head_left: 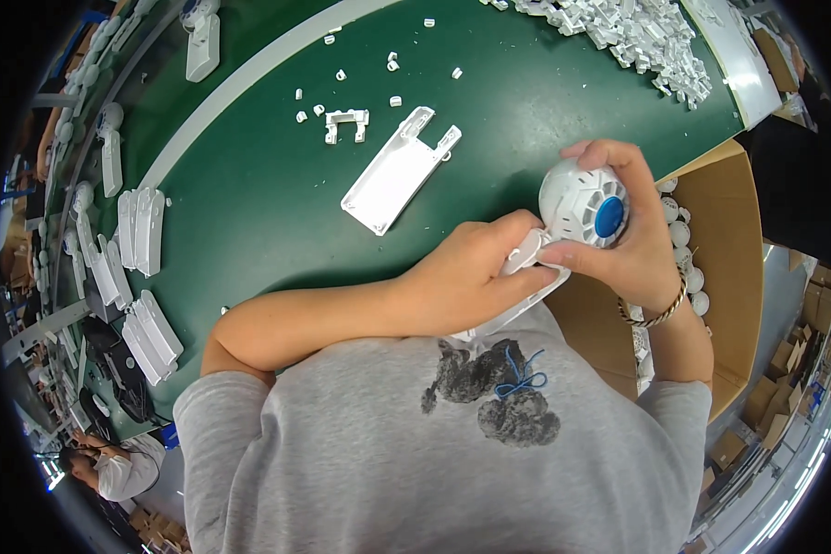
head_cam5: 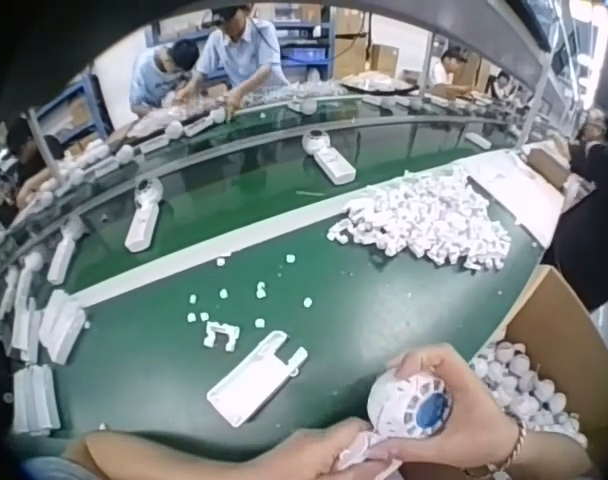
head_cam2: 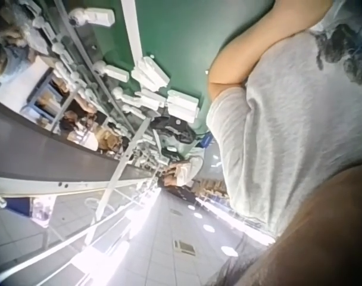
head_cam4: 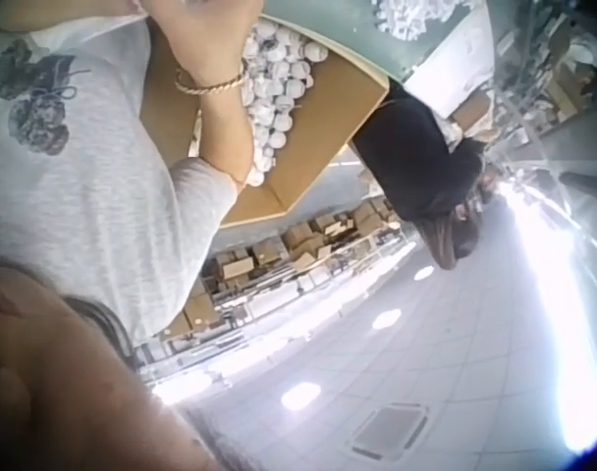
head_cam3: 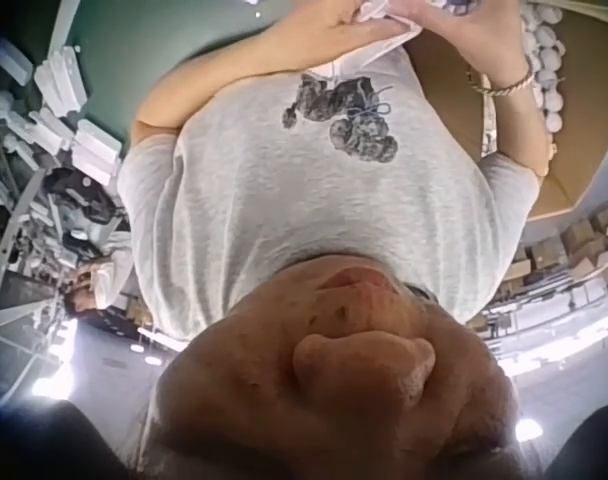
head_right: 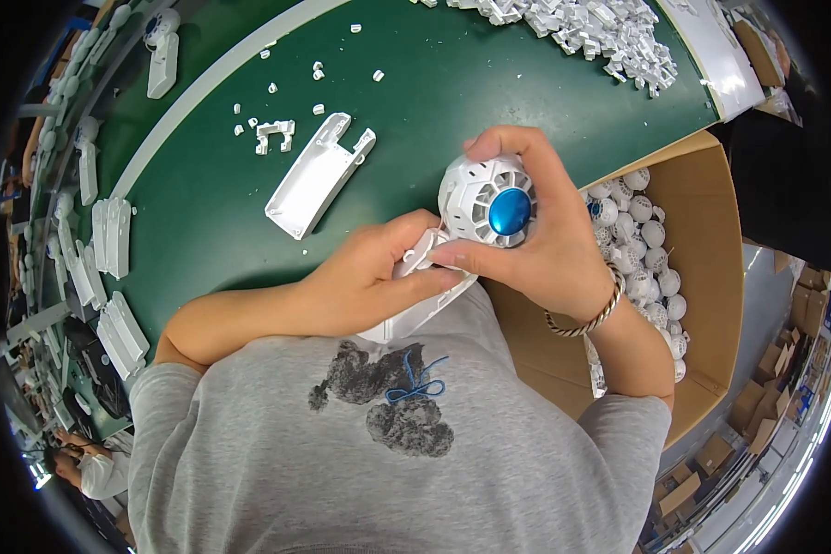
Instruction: Assemble white plastic housing components on a manufacturing production line.
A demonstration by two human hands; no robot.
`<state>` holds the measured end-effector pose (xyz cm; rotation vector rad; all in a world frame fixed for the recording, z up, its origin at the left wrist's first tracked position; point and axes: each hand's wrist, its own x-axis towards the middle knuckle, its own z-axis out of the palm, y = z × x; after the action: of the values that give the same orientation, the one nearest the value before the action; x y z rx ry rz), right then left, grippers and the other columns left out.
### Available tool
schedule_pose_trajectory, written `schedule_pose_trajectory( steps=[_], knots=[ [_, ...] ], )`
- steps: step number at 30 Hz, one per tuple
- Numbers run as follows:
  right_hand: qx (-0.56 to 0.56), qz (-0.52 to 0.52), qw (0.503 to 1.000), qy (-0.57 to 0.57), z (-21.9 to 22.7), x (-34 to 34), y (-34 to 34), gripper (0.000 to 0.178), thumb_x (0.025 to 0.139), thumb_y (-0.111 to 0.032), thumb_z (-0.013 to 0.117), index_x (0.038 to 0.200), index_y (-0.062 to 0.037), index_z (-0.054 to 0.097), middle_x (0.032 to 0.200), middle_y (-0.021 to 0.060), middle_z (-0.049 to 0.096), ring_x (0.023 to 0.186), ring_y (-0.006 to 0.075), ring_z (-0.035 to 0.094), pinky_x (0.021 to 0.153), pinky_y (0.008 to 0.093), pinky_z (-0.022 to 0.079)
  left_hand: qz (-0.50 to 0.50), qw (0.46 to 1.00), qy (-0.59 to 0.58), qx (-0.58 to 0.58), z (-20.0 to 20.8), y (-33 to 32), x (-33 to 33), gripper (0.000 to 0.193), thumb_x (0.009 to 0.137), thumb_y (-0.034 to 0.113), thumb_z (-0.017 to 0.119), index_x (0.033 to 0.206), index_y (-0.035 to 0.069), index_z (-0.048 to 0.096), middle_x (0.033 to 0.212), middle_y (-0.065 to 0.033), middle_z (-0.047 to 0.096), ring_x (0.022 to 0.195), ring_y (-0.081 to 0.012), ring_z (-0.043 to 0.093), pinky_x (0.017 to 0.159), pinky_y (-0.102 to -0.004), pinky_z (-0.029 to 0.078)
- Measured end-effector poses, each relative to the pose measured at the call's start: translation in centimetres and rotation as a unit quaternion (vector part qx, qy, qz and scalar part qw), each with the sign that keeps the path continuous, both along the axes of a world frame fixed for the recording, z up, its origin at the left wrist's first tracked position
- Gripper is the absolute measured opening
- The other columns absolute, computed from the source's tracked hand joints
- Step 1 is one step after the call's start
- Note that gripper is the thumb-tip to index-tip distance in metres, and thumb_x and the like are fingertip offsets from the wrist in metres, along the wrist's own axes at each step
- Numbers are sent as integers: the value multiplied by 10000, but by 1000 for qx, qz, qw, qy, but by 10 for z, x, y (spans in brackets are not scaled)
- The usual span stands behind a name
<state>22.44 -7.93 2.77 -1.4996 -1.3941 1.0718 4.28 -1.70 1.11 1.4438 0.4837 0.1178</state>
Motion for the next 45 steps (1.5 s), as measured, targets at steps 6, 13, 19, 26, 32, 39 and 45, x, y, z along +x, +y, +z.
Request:
schedule_pose_trajectory(
  steps=[6, 13, 19, 26, 32, 39, 45],
  knots=[
    [34, -57, 980, 187, 5, 10, 5, 695, 599, -113, 774, 1186, -31, 411, 1157, 90, 454, 1059, 162, 468, 898, 279, 384, 41, 996, -42, 65, 9, 21, 6, 268, 810, 174, 608, 1003, 15, 511, 833, -80, 599, 700, -130, 581, 631, -252, 466],
    [54, -418, 886, -193, -135, 217, -122, 414, 782, -111, 644, 1141, 7, 472, 1071, 104, 526, 997, 178, 505, 875, 305, 407, 268, 961, -55, -35, 4, 239, 8, 296, 785, 220, 626, 982, 7, 567, 804, -74, 601, 737, -188, 600, 701, -307, 489],
    [-392, -199, 865, -244, -278, 238, -274, 587, 619, -173, 746, 1133, -46, 493, 1038, 139, 548, 886, 248, 547, 753, 337, 453, 391, 917, 73, 24, -77, 370, -46, 335, 777, 186, 651, 1004, -25, 522, 911, -125, 612, 728, -199, 621, 635, -340, 528],
    [-442, 19, 826, -349, -317, 199, -281, 505, 718, -287, 630, 1140, -38, 509, 1003, 218, 584, 918, 354, 575, 793, 405, 465, 473, 727, 247, 432, -42, 341, -78, 466, 644, 379, 745, 852, -14, 609, 791, -111, 606, 676, -205, 598, 613, -333, 472],
    [-559, 123, 743, -346, -383, 222, -301, 509, 719, -363, 601, 1095, -25, 553, 1027, 272, 562, 963, 361, 564, 832, 418, 453, 147, 734, 232, 620, 1, 102, -2, 570, 562, 537, 716, 728, -5, 661, 956, -110, 477, 959, -279, 387, 833, -379, 335],
    [-565, 104, 727, -376, -354, 231, -290, 623, 639, -426, 668, 1048, 34, 567, 1011, 279, 568, 959, 344, 573, 824, 402, 459, 56, 761, 215, 610, -22, 68, 16, 540, 546, 468, 739, 662, -46, 622, 944, -115, 457, 925, -265, 367, 819, -372, 295],
    [-539, -134, 762, -332, -191, 213, -237, 924, 429, -497, 778, 1069, 112, 507, 988, 254, 589, 931, 313, 588, 808, 356, 467, 62, 821, 201, 531, -20, 77, 6, 458, 572, 343, 730, 756, -47, 576, 944, -132, 456, 900, -279, 394, 791, -352, 359]
  ],
)
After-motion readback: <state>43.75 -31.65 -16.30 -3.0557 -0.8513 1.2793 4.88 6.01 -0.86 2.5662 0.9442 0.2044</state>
